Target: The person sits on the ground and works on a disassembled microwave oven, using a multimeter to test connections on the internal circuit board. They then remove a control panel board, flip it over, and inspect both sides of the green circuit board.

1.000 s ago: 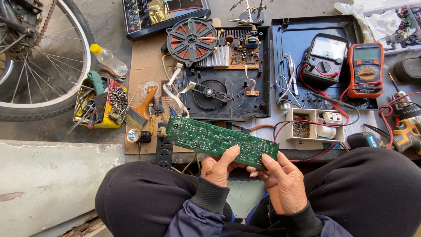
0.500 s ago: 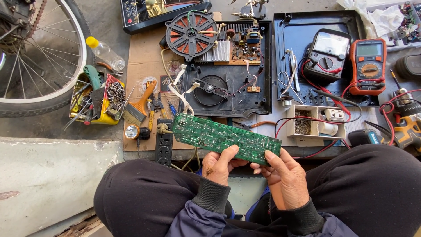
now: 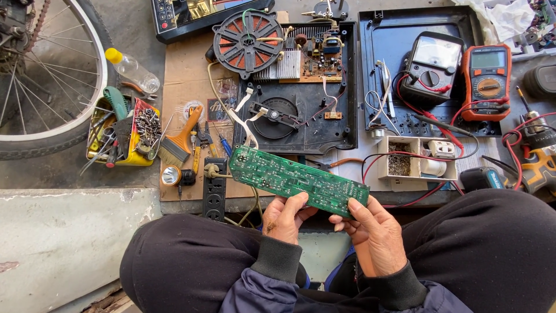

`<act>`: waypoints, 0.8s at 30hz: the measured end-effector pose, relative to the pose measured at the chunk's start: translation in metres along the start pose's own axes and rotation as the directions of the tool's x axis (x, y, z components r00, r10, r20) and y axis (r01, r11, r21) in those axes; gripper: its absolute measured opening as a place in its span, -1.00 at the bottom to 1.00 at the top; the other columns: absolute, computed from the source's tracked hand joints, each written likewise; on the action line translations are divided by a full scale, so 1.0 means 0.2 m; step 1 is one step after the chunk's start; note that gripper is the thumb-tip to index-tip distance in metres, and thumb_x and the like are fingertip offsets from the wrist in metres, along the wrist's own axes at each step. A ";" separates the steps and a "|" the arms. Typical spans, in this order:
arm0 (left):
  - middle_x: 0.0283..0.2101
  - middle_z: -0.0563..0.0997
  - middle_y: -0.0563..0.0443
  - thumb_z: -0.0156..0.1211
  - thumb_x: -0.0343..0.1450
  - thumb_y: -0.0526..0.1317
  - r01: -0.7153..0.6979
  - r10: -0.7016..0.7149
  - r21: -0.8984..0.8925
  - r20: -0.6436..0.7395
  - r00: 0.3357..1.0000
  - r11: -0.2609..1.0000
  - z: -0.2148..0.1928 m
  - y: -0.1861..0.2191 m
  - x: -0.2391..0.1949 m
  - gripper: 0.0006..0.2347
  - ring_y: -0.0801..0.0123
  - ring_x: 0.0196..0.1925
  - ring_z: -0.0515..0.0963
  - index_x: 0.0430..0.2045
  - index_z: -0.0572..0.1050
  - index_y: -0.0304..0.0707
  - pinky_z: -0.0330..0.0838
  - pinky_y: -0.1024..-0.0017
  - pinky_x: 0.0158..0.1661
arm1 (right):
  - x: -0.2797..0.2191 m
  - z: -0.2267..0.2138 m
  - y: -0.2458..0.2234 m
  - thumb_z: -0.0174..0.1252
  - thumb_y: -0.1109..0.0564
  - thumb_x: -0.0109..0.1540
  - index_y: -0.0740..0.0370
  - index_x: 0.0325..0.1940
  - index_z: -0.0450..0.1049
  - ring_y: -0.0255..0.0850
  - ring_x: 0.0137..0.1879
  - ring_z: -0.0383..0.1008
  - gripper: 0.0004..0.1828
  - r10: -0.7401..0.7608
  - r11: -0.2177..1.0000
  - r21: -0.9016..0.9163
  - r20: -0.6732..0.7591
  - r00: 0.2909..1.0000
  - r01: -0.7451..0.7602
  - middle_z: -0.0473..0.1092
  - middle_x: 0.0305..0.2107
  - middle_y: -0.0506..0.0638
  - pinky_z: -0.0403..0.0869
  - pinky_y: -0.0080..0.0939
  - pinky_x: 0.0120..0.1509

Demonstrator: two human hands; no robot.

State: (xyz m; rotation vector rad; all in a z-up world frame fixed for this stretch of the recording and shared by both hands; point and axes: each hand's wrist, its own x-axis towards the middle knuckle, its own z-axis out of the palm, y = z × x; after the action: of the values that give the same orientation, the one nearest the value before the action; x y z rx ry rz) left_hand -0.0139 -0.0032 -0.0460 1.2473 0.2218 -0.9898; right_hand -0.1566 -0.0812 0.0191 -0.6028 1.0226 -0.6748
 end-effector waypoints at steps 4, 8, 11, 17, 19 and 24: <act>-0.31 0.67 -0.12 0.41 0.40 -0.28 0.005 -0.005 -0.030 -0.003 1.000 1.000 0.00 -0.01 0.01 -0.87 0.11 -0.17 0.68 -0.35 0.64 -0.42 0.73 0.11 -0.12 | 0.01 0.00 0.01 0.13 0.21 0.43 0.48 0.24 0.50 0.11 -0.24 0.58 -0.65 0.010 1.000 -0.003 -0.012 1.000 -0.010 0.55 -0.09 0.29 0.49 -0.07 -0.19; -0.21 0.71 -0.14 0.39 0.42 -0.26 0.008 -0.009 0.002 0.015 1.000 1.000 0.00 0.00 -0.01 -0.84 0.05 -0.09 0.71 -0.26 0.67 -0.41 0.74 0.09 -0.09 | 0.01 0.00 -0.01 0.13 0.18 0.43 0.45 0.26 0.51 0.09 -0.24 0.56 -0.64 0.024 0.999 -0.022 -0.015 1.000 -0.025 0.54 -0.11 0.28 0.49 -0.05 -0.16; -0.15 0.73 -0.12 0.40 0.41 -0.24 -0.026 0.025 0.015 0.040 0.999 1.000 0.02 0.05 -0.02 -0.79 -0.02 -0.03 0.74 -0.15 0.69 -0.35 0.78 0.05 -0.03 | 0.02 -0.01 0.00 0.14 0.17 0.43 0.42 0.26 0.51 0.08 -0.27 0.54 -0.65 0.034 0.999 -0.013 -0.033 0.999 -0.035 0.53 -0.16 0.26 0.42 -0.07 -0.18; 0.06 0.67 -0.16 0.33 0.35 -0.26 -0.130 0.068 -0.190 -0.303 0.951 0.973 0.05 0.38 -0.08 -0.54 0.03 0.03 0.61 0.19 0.62 -0.33 0.49 0.18 -0.13 | 0.09 -0.10 0.05 0.12 0.16 0.47 0.38 0.25 0.49 0.06 -0.32 0.50 -0.69 0.004 1.000 -0.021 -0.039 0.999 -0.005 0.49 -0.17 0.20 0.41 -0.06 -0.18; -0.07 0.60 -0.06 0.31 0.44 -0.20 -0.151 0.073 -0.280 -0.270 0.960 0.948 -0.04 0.36 -0.02 -0.55 0.13 -0.13 0.58 0.29 0.59 -0.22 0.53 0.15 -0.17 | 0.11 -0.14 0.05 0.09 0.14 0.48 0.43 0.36 0.50 0.01 -0.37 0.48 -0.58 -0.059 0.998 -0.032 -0.025 0.998 0.058 0.50 -0.21 0.21 0.44 -0.13 -0.23; -0.11 0.72 -0.13 0.36 0.44 -0.27 -0.126 0.072 -0.229 -0.230 0.970 0.965 -0.06 0.28 0.00 -0.69 0.10 -0.15 0.68 0.09 0.66 -0.29 0.63 0.19 -0.23 | 0.11 -0.13 -0.03 0.09 0.01 0.50 0.27 0.21 0.48 -0.04 -0.31 0.43 -0.69 -0.098 0.993 0.067 -0.054 0.994 0.102 0.49 -0.13 0.14 0.46 -0.14 -0.20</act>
State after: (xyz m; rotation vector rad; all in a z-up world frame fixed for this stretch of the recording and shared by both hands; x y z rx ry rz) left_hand 0.0314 0.0056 -0.0123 1.1298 0.4361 -0.7129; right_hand -0.1739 -0.1054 0.0000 -0.5816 1.0164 -0.8143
